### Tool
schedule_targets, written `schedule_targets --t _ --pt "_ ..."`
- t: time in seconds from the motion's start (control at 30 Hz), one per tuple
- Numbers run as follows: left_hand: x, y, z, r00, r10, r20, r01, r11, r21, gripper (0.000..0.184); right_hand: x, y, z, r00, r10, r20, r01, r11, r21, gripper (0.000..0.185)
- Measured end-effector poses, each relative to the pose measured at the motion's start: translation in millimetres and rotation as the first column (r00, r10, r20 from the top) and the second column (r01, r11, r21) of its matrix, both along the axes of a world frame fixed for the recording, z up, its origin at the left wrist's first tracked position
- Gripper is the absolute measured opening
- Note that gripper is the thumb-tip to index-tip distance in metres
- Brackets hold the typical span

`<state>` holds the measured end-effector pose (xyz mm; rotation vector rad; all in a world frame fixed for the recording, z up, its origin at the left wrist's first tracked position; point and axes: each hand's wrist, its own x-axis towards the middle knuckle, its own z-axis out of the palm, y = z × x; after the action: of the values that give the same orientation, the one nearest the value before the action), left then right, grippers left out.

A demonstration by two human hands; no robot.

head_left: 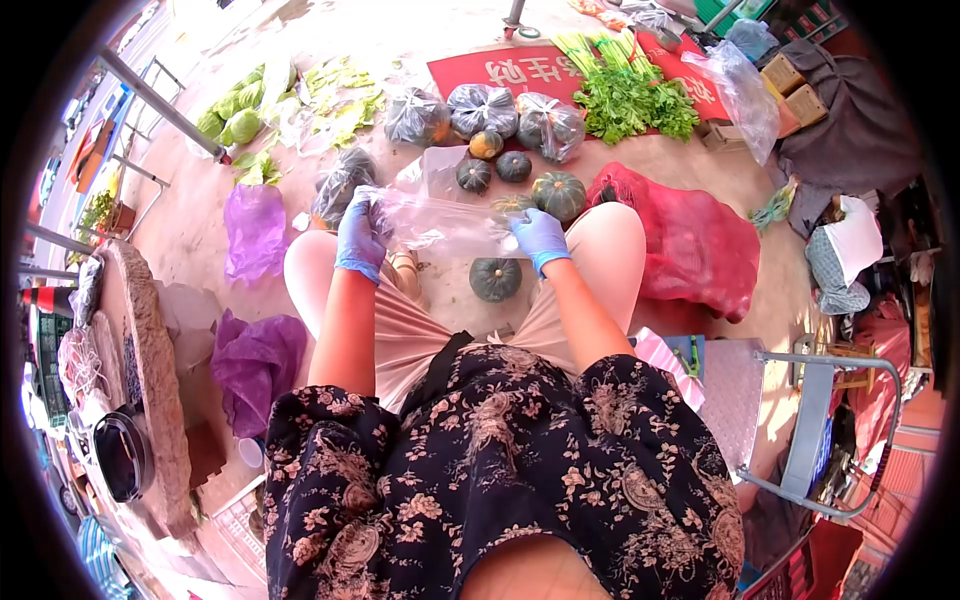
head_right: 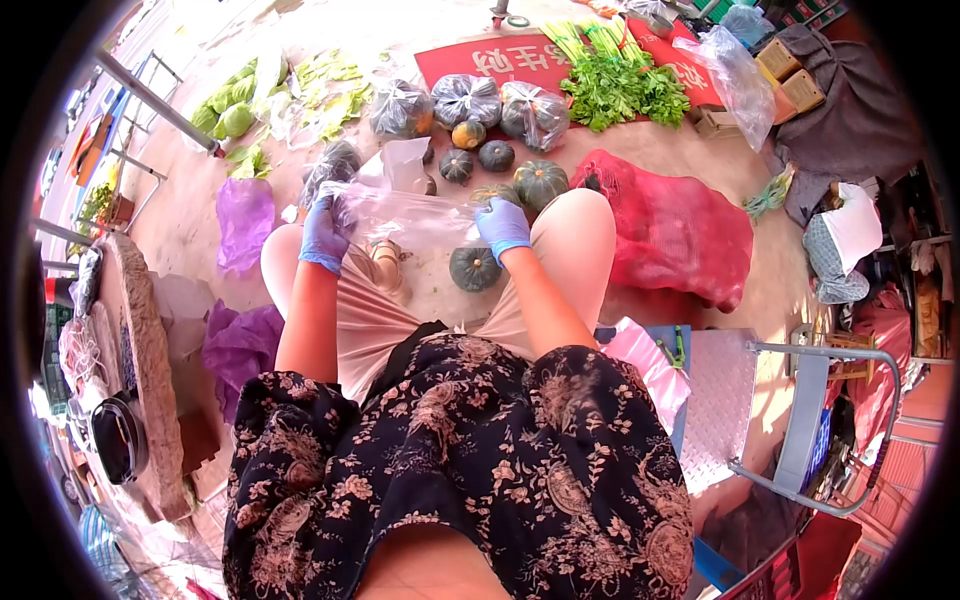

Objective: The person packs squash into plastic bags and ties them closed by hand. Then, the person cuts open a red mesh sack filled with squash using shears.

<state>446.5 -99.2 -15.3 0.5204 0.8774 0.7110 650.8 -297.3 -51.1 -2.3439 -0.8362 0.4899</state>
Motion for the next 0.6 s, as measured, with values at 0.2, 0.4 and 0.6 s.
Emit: schedule_targets --t 0.2,0.4,0.6 --pt "-36.4 24.2 -44.7 0.987 -0.057 0.151 0.074 0.992 -0.107 0.022 35.1 3.3 -23.0 -0.087 0.269 -0.959 0.738 0.664 0.119 0.030" --pt "-33.0 24.9 -29.9 0.957 0.025 0.288 0.032 0.981 -0.191 0.020 36.3 8.7 29.3 0.170 0.435 -0.884 0.645 0.629 0.434 0.024" --pt "-31.9 73.9 -49.1 0.681 -0.217 0.700 0.326 0.945 -0.024 0.032 29.4 15.6 27.4 0.909 0.322 -0.265 -0.310 0.947 0.087 0.035"
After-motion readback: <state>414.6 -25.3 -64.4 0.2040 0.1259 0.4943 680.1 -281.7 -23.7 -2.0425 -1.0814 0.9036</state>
